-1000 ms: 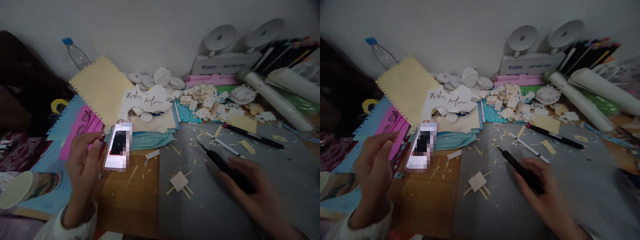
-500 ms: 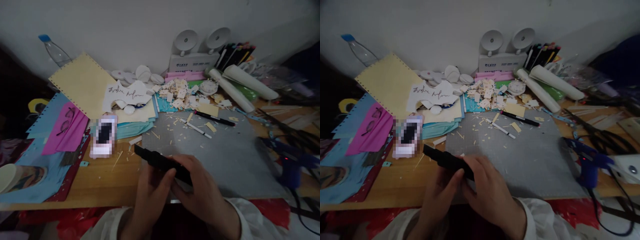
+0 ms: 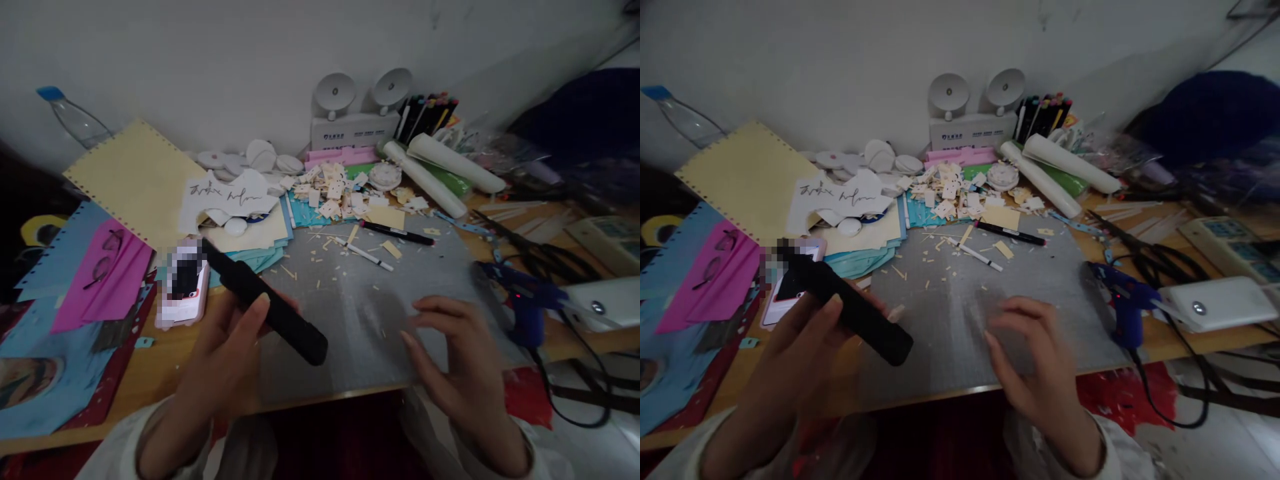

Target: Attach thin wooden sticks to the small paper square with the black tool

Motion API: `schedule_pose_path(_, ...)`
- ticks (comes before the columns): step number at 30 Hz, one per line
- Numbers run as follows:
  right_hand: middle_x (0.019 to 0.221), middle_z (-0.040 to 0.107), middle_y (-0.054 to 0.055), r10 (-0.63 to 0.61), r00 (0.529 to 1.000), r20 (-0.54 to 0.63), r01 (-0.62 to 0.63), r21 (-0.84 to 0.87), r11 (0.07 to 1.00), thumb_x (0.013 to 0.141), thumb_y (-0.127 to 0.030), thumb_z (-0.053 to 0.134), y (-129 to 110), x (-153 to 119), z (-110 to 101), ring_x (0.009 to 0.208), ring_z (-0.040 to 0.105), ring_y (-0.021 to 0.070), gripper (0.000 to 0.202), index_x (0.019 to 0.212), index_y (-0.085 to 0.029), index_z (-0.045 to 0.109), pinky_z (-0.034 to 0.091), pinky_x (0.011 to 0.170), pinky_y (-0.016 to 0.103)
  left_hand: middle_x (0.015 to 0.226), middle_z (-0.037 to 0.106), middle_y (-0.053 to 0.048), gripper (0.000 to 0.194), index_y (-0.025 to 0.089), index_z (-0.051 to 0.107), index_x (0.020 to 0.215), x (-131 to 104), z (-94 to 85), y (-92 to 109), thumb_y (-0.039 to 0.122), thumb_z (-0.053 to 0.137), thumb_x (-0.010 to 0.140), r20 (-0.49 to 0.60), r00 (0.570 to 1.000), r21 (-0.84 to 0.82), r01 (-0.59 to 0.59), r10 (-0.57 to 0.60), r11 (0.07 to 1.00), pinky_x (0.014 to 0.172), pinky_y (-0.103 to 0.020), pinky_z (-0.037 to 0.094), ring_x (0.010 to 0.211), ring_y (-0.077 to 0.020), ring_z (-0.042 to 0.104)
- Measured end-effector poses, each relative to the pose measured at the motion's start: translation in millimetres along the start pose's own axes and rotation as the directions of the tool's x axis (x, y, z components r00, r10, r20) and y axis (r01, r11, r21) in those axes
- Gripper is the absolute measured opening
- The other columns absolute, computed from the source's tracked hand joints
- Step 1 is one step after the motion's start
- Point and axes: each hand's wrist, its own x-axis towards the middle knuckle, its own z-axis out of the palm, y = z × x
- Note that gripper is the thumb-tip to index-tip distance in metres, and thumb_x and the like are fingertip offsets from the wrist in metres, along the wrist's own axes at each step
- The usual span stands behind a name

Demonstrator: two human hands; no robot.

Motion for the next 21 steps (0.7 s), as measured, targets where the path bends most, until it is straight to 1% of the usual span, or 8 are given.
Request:
schedule_pose_path(2,0.125,0.052,0.016,-0.023,0.999,0.046,0.023,0.006,1.000,0.079,-0.020,0.066,2.0,3.8,5.7,0.118,0.049,0.0274,0.044,0.119,-0.015,0.049,0.046,0.094,0.045,0.085,0.072,-0.003,0.026,0.020,0.063,0.091,3.9,7.6,5.4,0.045,0.063,0.085,0.099,0.994,-0.017,0.051,-0.049,0.999,0.081,-0.035,0.058,0.083,-0.0199,0.069)
schedule_pose_path(5,0.142,0.040,0.020,-0.102,0.962,0.252,0.070,0.134,0.989,0.080,-0.024,0.063,-3.0,15.3,20.9,0.135,0.035,0.0306,0.066,0.138,-0.013,0.032,0.034,0.107,0.054,0.083,0.071,-0.004,0.024,0.019,0.064,0.095,7.8,18.9,8.9,0.042,0.061,0.087,0.209,0.973,0.012,0.102,-0.102,0.995,0.073,-0.030,0.058,0.078,-0.0187,0.069)
schedule_pose_path(7,0.132,0.051,0.016,-0.180,0.902,0.393,0.088,0.241,0.967,0.085,-0.024,0.059,-7.1,22.5,29.9,0.127,0.045,0.0259,0.059,0.137,-0.015,0.034,0.039,0.104,0.049,0.082,0.071,-0.004,0.023,0.018,0.064,0.094,10.5,23.0,11.0,0.040,0.059,0.088,0.246,0.963,0.055,0.103,-0.114,0.993,0.071,-0.029,0.057,0.077,-0.0182,0.068)
schedule_pose_path(10,0.093,0.065,0.005,-0.239,0.820,0.520,0.052,0.348,0.936,0.093,-0.025,0.051,-7.5,24.9,34.7,0.090,0.061,0.0168,0.021,0.113,-0.019,0.055,0.050,0.081,0.032,0.083,0.070,-0.004,0.024,0.018,0.065,0.091,16.5,20.6,15.7,0.040,0.058,0.088,0.210,0.973,0.154,0.059,-0.091,0.986,0.071,-0.029,0.057,0.075,-0.0175,0.067)
schedule_pose_path(11,0.085,0.065,0.003,-0.230,0.819,0.525,0.031,0.359,0.933,0.094,-0.025,0.049,-5.5,23.0,33.7,0.081,0.061,0.0151,0.015,0.103,-0.019,0.059,0.049,0.074,0.029,0.084,0.070,-0.004,0.024,0.018,0.065,0.091,19.0,17.6,17.6,0.041,0.058,0.088,0.174,0.982,0.193,0.034,-0.068,0.981,0.070,-0.029,0.057,0.073,-0.0170,0.067)
schedule_pose_path(13,0.080,0.066,0.002,-0.181,0.859,0.478,0.000,0.355,0.935,0.096,-0.024,0.047,1.1,16.3,28.7,0.075,0.062,0.0136,0.015,0.093,-0.019,0.061,0.049,0.069,0.025,0.084,0.069,-0.004,0.026,0.018,0.066,0.090,24.1,9.0,21.2,0.043,0.059,0.087,0.088,0.996,0.283,-0.018,-0.007,0.959,0.068,-0.028,0.056,0.070,-0.0159,0.066)
schedule_pose_path(17,0.078,0.070,0.001,-0.002,0.940,0.341,-0.115,0.325,0.939,0.094,-0.022,0.047,16.8,2.3,12.6,0.069,0.066,0.0119,0.017,0.090,-0.020,0.063,0.050,0.061,0.021,0.081,0.067,-0.004,0.031,0.019,0.067,0.088,30.3,-10.8,27.0,0.049,0.060,0.084,-0.030,0.993,0.441,-0.093,0.118,0.893,0.061,-0.028,0.053,0.069,-0.0168,0.063)
schedule_pose_path(21,0.071,0.068,-0.001,0.209,0.955,0.210,-0.257,0.240,0.936,0.093,-0.026,0.049,25.4,-6.0,-3.4,0.062,0.064,0.0129,0.019,0.082,-0.022,0.064,0.049,0.053,0.021,0.070,0.061,-0.001,0.031,0.021,0.064,0.086,29.8,-22.5,33.5,0.052,0.057,0.084,-0.060,0.980,0.566,-0.123,0.189,0.815,0.053,-0.025,0.046,0.061,-0.0148,0.058)
